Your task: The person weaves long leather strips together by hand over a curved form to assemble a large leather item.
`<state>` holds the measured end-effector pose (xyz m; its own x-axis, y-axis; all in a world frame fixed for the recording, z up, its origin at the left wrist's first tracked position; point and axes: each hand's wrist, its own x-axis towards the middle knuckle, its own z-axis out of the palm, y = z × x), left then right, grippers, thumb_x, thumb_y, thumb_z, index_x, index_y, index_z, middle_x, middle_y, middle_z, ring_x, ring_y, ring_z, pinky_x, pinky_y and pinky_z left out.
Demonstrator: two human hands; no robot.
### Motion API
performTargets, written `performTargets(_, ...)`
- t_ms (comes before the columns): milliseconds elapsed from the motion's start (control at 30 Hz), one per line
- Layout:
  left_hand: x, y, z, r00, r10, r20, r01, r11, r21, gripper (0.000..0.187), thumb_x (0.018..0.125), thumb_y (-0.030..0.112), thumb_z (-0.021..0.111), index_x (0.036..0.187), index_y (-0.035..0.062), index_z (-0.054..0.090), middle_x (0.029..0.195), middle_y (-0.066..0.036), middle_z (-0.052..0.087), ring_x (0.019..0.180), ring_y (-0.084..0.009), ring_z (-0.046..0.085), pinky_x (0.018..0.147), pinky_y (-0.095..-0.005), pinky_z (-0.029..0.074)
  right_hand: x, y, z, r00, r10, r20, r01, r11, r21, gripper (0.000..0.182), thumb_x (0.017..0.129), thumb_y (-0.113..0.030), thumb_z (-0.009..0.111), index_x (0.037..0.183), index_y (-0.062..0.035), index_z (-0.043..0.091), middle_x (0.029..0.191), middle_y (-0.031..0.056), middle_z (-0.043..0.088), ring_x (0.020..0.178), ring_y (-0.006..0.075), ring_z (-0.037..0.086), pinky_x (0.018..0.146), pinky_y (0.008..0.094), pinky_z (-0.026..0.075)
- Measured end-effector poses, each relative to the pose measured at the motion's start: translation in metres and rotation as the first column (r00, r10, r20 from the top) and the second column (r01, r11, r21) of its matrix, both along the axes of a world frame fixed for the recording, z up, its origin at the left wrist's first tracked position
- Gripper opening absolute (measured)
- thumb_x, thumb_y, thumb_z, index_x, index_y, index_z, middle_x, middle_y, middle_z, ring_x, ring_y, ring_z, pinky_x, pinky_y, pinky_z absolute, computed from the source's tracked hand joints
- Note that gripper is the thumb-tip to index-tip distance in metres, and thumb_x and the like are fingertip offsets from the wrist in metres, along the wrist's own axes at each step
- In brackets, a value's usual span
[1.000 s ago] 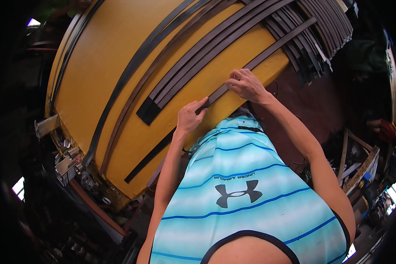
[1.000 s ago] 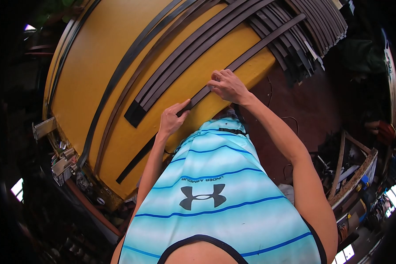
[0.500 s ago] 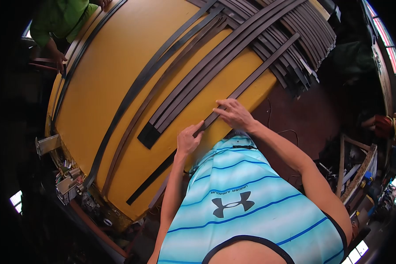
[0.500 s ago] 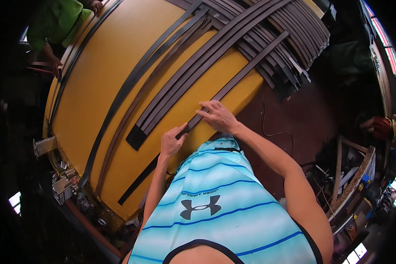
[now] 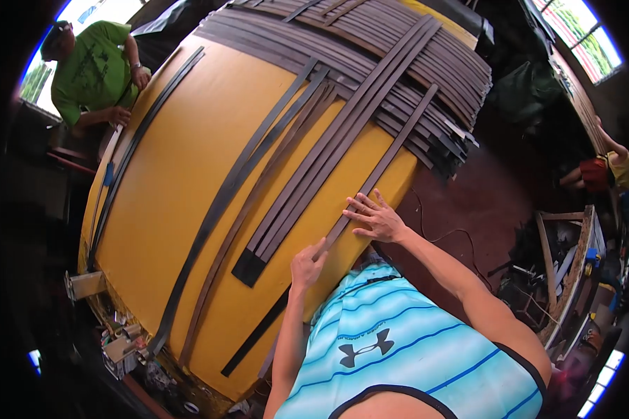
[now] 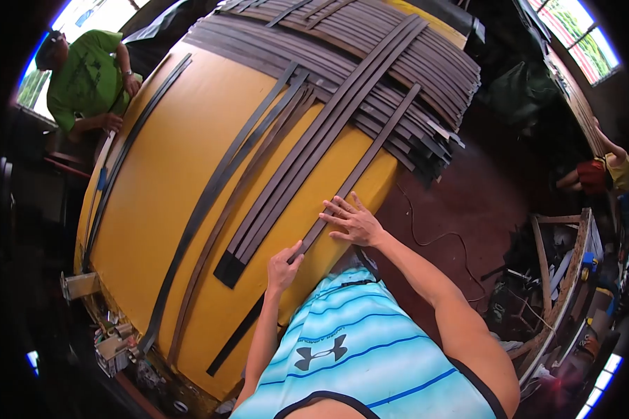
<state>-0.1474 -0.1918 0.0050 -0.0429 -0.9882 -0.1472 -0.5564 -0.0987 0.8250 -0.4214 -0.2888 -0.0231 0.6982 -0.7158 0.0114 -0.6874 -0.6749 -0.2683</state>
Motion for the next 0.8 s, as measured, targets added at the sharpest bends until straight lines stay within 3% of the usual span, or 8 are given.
performTargets(300, 0.003, 0.001, 0.005, 1.000, -0.017, -0.021, 0.017, 0.999, 0.037, 0.039, 0.086, 0.020, 0.072, 0.125, 0.0153, 0.070, 0.078, -0.014, 0.064, 0.072, -0.0291, 0.064, 0.069, -0.0372, 0.050, -0.062, -0.071, 0.001, 0.930, -0.364, -0.044, 0.359, 0.929, -0.096, 0.055, 0.099, -0.044, 0.052, 0.151, -0.0272, 0.045, 0.162, 0.0016, 0.033, 0.147, 0.0254, 0.034, 0.122, 0.0604, 0.009)
performTargets(367, 0.004, 0.000, 0.001, 0.998, -0.039, 0.048, 0.038, 0.999, 0.025, 0.041, 0.086, 0.017, 0.073, 0.126, 0.0129, 0.070, 0.079, -0.013, 0.066, 0.070, -0.0241, 0.063, 0.066, -0.0333, 0.048, -0.078, -0.093, 0.004, 0.844, -0.534, 0.043, 0.518, 0.792, -0.324, 0.047, 0.097, -0.032, 0.060, 0.142, -0.0210, 0.056, 0.149, 0.0092, 0.052, 0.132, 0.0254, 0.054, 0.115, 0.0519, 0.034)
performTargets(400, 0.005, 0.001, -0.002, 0.998, -0.040, 0.050, 0.039, 0.999, 0.022, 0.041, 0.086, 0.017, 0.073, 0.126, 0.0129, 0.070, 0.079, -0.013, 0.066, 0.070, -0.0241, 0.063, 0.066, -0.0333, 0.048, -0.081, -0.100, 0.013, 0.843, -0.535, 0.046, 0.519, 0.790, -0.325, 0.047, 0.097, -0.032, 0.060, 0.142, -0.0210, 0.056, 0.149, 0.0092, 0.052, 0.132, 0.0254, 0.054, 0.115, 0.0519, 0.034)
performTargets(467, 0.007, 0.001, -0.007, 0.999, -0.050, 0.014, 0.050, 0.999, 0.009, 0.042, 0.085, 0.016, 0.074, 0.127, 0.0128, 0.069, 0.080, -0.013, 0.067, 0.070, -0.0231, 0.063, 0.067, -0.0327, 0.048, -0.085, -0.115, 0.046, 0.433, -0.803, 0.410, 0.793, 0.555, 0.250, 0.031, 0.093, -0.023, 0.064, 0.122, -0.0124, 0.068, 0.120, 0.0125, 0.070, 0.104, 0.0255, 0.069, 0.093, 0.0401, 0.053)
performTargets(533, 0.008, 0.000, -0.008, 0.999, -0.042, 0.002, 0.042, 0.999, 0.025, 0.042, 0.085, 0.015, 0.074, 0.126, 0.0122, 0.070, 0.081, -0.013, 0.068, 0.069, -0.0220, 0.063, 0.067, -0.0323, 0.048, -0.097, -0.137, 0.051, 0.337, -0.764, 0.551, 0.865, 0.482, 0.139, 0.019, 0.092, -0.020, 0.063, 0.104, -0.0077, 0.071, 0.096, 0.0106, 0.074, 0.084, 0.0266, 0.071, 0.073, 0.0358, 0.056)
performTargets(667, 0.008, -0.003, -0.003, 1.000, -0.022, 0.006, 0.021, 0.991, 0.129, 0.040, 0.085, 0.020, 0.072, 0.125, 0.0141, 0.070, 0.081, -0.014, 0.068, 0.074, -0.0280, 0.066, 0.070, -0.0366, 0.050, -0.142, -0.204, 0.046, 0.172, -0.849, 0.500, 0.940, 0.293, 0.174, 0.024, 0.090, -0.030, 0.065, 0.093, -0.0075, 0.073, 0.093, 0.0105, 0.074, 0.087, 0.0299, 0.071, 0.076, 0.0399, 0.054)
performTargets(733, 0.010, -0.004, 0.001, 1.000, -0.019, 0.009, 0.017, 0.987, 0.158, 0.041, 0.084, 0.018, 0.073, 0.125, 0.0133, 0.071, 0.083, -0.014, 0.069, 0.074, -0.0255, 0.066, 0.070, -0.0350, 0.050, -0.163, -0.237, 0.035, 0.011, -0.908, 0.420, 0.915, 0.179, 0.363, 0.029, 0.089, -0.032, 0.070, 0.097, -0.0054, 0.075, 0.080, 0.0089, 0.073, 0.069, 0.0203, 0.070, 0.064, 0.0328, 0.053)
performTargets(800, 0.007, -0.005, 0.003, 1.000, -0.009, -0.005, 0.010, 0.981, 0.195, 0.041, 0.083, 0.016, 0.074, 0.124, 0.0125, 0.071, 0.085, -0.013, 0.071, 0.074, -0.0230, 0.066, 0.071, -0.0333, 0.051, -0.184, -0.262, 0.015, -0.051, -0.905, 0.422, 0.756, 0.241, 0.609, 0.032, 0.091, -0.035, 0.071, 0.089, -0.0041, 0.075, 0.070, 0.0016, 0.068, 0.054, 0.0082, 0.058, 0.049, 0.0271, 0.045)
